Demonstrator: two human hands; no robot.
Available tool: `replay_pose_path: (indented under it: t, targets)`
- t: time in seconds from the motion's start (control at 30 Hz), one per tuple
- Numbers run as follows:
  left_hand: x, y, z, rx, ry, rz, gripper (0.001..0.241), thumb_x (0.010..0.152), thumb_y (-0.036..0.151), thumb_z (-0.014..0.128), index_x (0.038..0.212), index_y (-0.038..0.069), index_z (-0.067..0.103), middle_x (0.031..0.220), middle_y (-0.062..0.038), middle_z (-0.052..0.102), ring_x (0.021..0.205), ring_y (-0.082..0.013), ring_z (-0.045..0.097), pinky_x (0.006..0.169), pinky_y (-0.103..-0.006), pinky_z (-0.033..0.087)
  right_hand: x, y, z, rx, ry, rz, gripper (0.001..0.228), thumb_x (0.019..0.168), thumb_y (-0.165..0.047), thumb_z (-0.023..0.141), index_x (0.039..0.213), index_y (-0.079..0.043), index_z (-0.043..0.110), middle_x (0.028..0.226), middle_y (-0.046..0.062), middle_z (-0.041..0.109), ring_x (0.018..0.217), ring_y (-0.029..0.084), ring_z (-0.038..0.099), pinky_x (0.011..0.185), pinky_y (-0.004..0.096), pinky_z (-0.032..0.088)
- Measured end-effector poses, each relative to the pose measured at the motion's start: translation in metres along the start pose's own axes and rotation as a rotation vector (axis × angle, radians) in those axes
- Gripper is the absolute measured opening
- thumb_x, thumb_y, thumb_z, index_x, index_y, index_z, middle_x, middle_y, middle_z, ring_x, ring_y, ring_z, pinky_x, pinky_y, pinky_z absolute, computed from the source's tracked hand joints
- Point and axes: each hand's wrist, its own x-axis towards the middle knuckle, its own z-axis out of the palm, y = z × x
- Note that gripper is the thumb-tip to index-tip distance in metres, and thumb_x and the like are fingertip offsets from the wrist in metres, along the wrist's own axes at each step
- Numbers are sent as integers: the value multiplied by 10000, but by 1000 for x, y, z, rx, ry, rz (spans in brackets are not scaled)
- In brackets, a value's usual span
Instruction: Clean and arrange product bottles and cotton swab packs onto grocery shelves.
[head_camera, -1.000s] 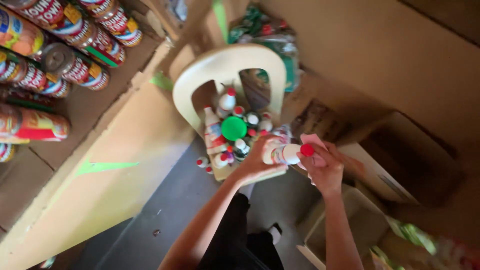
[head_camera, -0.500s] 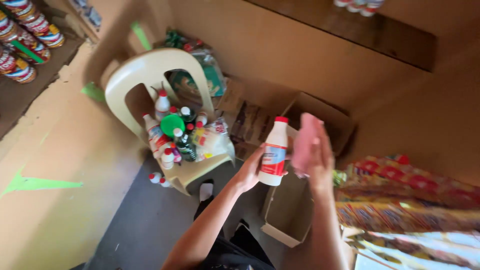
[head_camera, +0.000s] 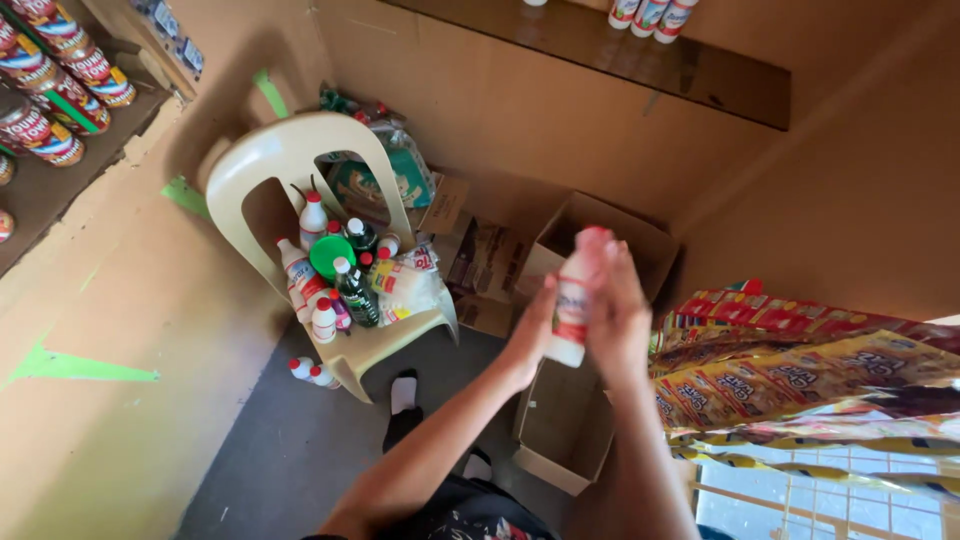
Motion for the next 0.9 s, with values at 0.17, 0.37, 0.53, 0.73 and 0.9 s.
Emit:
replay_pose_path:
  t: [0.17, 0.37, 0.53, 0.73, 0.9]
  targets:
    - [-9, 30, 24, -263, 13, 18, 495, 977, 486, 511, 1417, 259, 516, 1227, 3, 690, 1109, -147, 664, 910, -357, 575, -11, -36, -10, -2, -29, 26, 470, 994, 60, 475, 1454, 12, 556, 1512, 264, 545, 1462, 420, 491, 1216, 463, 392]
    - [26, 32, -25, -154, 2, -46, 480, 1041, 476, 589, 1326, 91, 603, 1083, -128, 673, 928, -240, 680, 774, -382, 577, -75, -61, -29, 60, -140, 58, 444, 960, 9, 546, 1401, -10, 591, 1445, 247, 592, 1359, 377, 575, 1090, 440, 493]
    - [13, 46, 7, -357, -108, -49, 561, 1005, 470, 672, 1362, 46, 581, 1120, -123, 682, 979, -218, 692, 852, -386, 586, -65, -29, -36, 194, -181, 515, 416, 1011, -88, 517, 1408, -62, 638, 1140, 143, 767, 1048, 278, 743, 913, 402, 599]
    - [1, 38, 33, 409, -57, 506, 763, 858, 280, 844, 1454, 36, 435, 1225, -123, 644, 1080, -185, 655, 937, -352, 565, -66, 35, 3, 1435, 88, 1169, 516, 1033, -432, 486, 1351, -32, 558, 1164, 111, 697, 1007, 211, 695, 845, 348, 595]
    - [-2, 52, 25, 739, 162, 879, 807, 824, 215, 893, 1442, 11, 416, 1237, -153, 644, 1118, -202, 666, 954, -372, 556, -97, 66, 23, 1282, 3, 1082, 482, 963, -272, 662, 1386, -75, 542, 1138, 55, 690, 967, 161, 673, 795, 279, 571]
